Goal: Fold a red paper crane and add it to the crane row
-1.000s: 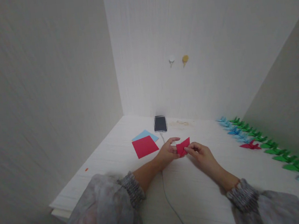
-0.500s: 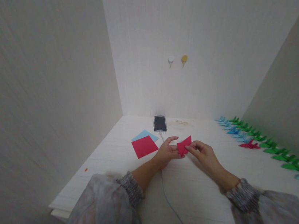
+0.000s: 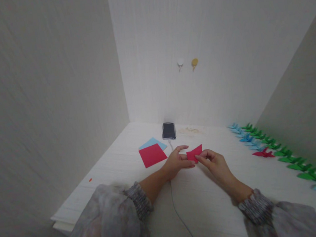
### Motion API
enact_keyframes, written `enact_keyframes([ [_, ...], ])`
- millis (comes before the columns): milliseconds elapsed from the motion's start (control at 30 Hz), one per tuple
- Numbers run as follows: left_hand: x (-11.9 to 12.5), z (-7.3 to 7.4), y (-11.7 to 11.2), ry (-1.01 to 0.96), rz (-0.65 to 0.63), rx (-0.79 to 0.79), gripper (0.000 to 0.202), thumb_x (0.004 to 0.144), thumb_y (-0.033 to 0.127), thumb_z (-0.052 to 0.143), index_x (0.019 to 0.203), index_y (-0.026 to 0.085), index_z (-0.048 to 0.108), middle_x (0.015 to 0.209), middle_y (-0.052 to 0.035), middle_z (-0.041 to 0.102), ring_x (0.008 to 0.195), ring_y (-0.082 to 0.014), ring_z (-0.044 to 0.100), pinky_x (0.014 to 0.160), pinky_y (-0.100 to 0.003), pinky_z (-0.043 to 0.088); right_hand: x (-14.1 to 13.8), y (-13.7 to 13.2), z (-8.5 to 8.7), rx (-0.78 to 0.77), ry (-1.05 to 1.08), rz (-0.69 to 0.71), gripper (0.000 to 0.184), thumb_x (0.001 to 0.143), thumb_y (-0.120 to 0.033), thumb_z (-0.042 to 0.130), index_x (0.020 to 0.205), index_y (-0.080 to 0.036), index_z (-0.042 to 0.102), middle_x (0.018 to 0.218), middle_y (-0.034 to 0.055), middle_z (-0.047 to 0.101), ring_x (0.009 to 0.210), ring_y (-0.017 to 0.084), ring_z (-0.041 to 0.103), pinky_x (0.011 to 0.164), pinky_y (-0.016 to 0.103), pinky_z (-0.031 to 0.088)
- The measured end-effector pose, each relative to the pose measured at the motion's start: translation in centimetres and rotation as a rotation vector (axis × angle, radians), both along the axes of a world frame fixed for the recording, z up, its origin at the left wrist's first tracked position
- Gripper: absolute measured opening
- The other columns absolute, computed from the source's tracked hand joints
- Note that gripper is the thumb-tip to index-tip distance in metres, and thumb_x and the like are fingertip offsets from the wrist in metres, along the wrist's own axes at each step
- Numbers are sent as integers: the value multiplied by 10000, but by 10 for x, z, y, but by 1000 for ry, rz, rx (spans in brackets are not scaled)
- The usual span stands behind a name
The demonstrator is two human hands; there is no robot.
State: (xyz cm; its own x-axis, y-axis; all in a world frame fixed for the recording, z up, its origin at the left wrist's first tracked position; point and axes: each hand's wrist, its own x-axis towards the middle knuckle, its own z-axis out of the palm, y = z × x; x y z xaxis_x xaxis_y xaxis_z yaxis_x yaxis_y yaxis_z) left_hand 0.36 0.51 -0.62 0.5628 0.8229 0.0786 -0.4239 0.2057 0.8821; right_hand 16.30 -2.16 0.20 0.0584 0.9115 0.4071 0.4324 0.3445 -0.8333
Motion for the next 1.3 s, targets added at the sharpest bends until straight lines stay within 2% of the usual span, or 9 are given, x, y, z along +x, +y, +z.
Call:
enact_keyframes([
  [333,0,-7,5,9,-22,33,704,494,80,715,1081,167,335,763,-60,644,697,-162,611,701,-298,426,0,0,-1,-25,1,-5,206,677,-355,589,612,-160,566,566,5,562,530,126,477,528,252,361],
  [567,1,-6,5,19,-79,-47,766,414,1,707,1059,175,332,785,-50,622,710,-183,606,625,-281,436,4,4,-6,-57,97,28,197,649,-348,622,614,-161,568,574,4,580,533,124,495,535,251,368],
  [700,2,-9,8,-6,-116,-66,784,378,-42,698,1044,178,347,793,-51,620,727,-190,610,656,-298,433,6,7,-8,-62,148,8,214,623,-362,641,594,-163,567,562,1,588,529,129,507,532,254,377],
  [1000,0,-9,5,48,-78,0,673,481,104,734,1038,149,358,749,-71,647,730,-186,618,732,-331,421,3,3,-4,-49,100,2,191,633,-334,635,573,-167,563,542,-10,562,517,120,478,519,247,356],
  [1300,0,-12,6,32,-115,7,700,465,109,747,1046,170,362,744,-68,650,721,-196,622,702,-335,441,5,3,-4,-25,125,23,194,638,-345,631,586,-167,574,566,-8,575,537,123,490,542,250,365],
])
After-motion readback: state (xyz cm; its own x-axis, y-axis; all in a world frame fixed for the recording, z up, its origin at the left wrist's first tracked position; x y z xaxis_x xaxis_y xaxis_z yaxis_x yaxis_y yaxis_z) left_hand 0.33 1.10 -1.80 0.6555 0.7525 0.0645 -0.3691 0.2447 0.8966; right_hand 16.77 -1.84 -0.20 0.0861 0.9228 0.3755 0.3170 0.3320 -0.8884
